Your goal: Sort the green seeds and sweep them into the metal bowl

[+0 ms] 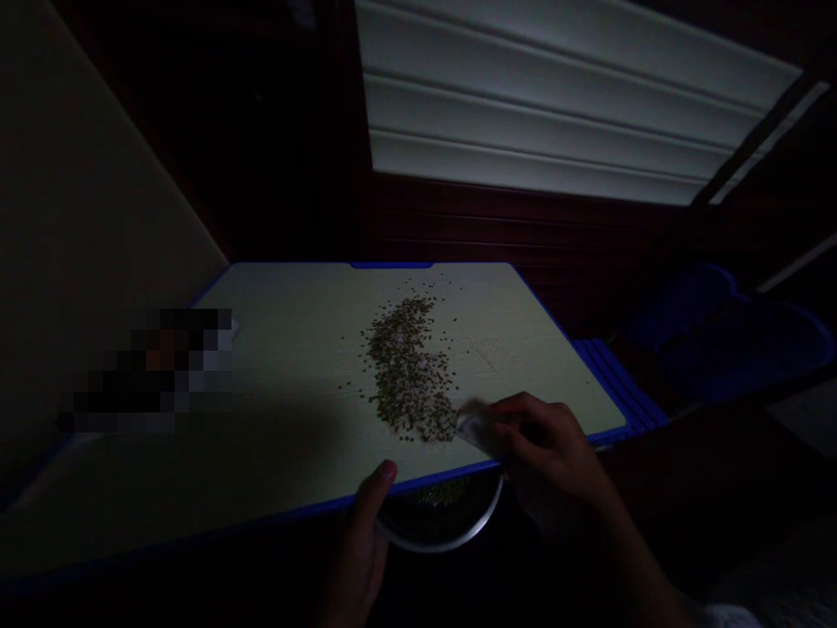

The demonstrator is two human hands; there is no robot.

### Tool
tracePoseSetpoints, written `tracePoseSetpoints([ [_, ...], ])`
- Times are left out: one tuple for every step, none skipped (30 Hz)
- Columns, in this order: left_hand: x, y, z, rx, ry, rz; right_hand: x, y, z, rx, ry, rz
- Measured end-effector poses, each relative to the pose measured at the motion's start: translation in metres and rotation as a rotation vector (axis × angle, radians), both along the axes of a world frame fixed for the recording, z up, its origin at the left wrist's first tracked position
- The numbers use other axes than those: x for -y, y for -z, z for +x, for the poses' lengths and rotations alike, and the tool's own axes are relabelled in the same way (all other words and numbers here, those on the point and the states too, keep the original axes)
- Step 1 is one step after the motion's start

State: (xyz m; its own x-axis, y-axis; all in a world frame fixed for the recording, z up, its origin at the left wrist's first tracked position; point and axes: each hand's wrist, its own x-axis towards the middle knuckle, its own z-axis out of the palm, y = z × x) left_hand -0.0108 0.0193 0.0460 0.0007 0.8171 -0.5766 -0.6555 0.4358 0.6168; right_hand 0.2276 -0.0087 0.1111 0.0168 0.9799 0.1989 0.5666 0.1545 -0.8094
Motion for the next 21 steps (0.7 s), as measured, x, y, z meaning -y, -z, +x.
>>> tracePoseSetpoints([
  [0.0003,0.0,-0.0004,-0.002,-0.006,0.024,0.0009,0.0012,-0.0002,-0.018,0.025,0.006],
  [0.0005,0.0002,-0.0008,-0.004,-0.013,0.042,0.0016,0.0022,-0.0004,-0.039,0.039,0.009],
  [0.0006,0.0007,-0.0013,-0.007,-0.017,0.053,0.0021,0.0031,-0.0008,-0.06,0.047,0.012],
  [0.0005,0.0016,-0.0017,-0.007,-0.01,0.057,0.0023,0.0039,-0.0013,-0.081,0.061,0.013],
  [0.0002,0.0027,-0.0021,-0.001,0.009,0.045,0.0022,0.0046,-0.0017,-0.103,0.089,0.018],
  [-0.0002,0.0041,-0.0023,0.006,0.034,0.026,0.0018,0.0052,-0.0021,-0.123,0.132,0.029],
  [-0.0007,0.0054,-0.0024,0.01,0.052,0.012,0.0013,0.0058,-0.0023,-0.143,0.184,0.044],
  [-0.0012,0.0066,-0.0023,0.008,0.058,0.01,0.0007,0.0062,-0.0023,-0.161,0.236,0.059],
  [-0.0016,0.0074,-0.0021,0.0,0.048,0.02,0.0,0.0064,-0.0022,-0.173,0.27,0.065],
  [-0.0019,0.0078,-0.0019,-0.011,0.029,0.034,-0.0007,0.0063,-0.002,-0.175,0.277,0.058],
  [-0.002,0.0078,-0.0016,-0.018,0.012,0.05,-0.0013,0.0059,-0.0017,-0.167,0.256,0.042],
  [-0.0018,0.0074,-0.0014,-0.021,0.004,0.057,-0.0018,0.0053,-0.0015,-0.153,0.222,0.021],
  [-0.0015,0.0067,-0.0013,-0.019,0.008,0.052,-0.0022,0.0045,-0.0015,-0.135,0.185,0.001],
  [-0.0011,0.006,-0.0014,-0.011,0.021,0.039,-0.0025,0.0036,-0.0015,-0.117,0.154,-0.012],
  [-0.0006,0.0054,-0.0017,-0.003,0.032,0.026,-0.0026,0.0028,-0.0017,-0.104,0.133,-0.019],
  [-0.0002,0.005,-0.002,-0.002,0.039,0.014,-0.0026,0.0021,-0.0019,-0.097,0.121,-0.021],
  [0.0001,0.0048,-0.0024,-0.005,0.04,0.004,-0.0026,0.0017,-0.0022,-0.094,0.111,-0.023],
  [0.0003,0.005,-0.0027,-0.01,0.037,-0.004,-0.0025,0.0015,-0.0024,-0.093,0.103,-0.027],
  [0.0004,0.0053,-0.0029,-0.009,0.037,-0.008,-0.0023,0.0015,-0.0025,-0.091,0.095,-0.03],
  [0.0004,0.0058,-0.0031,-0.006,0.039,-0.012,-0.0021,0.0017,-0.0025,-0.089,0.091,-0.031],
  [0.0003,0.0064,-0.0032,-0.005,0.037,-0.008,-0.002,0.0021,-0.0024,-0.085,0.088,-0.032],
])
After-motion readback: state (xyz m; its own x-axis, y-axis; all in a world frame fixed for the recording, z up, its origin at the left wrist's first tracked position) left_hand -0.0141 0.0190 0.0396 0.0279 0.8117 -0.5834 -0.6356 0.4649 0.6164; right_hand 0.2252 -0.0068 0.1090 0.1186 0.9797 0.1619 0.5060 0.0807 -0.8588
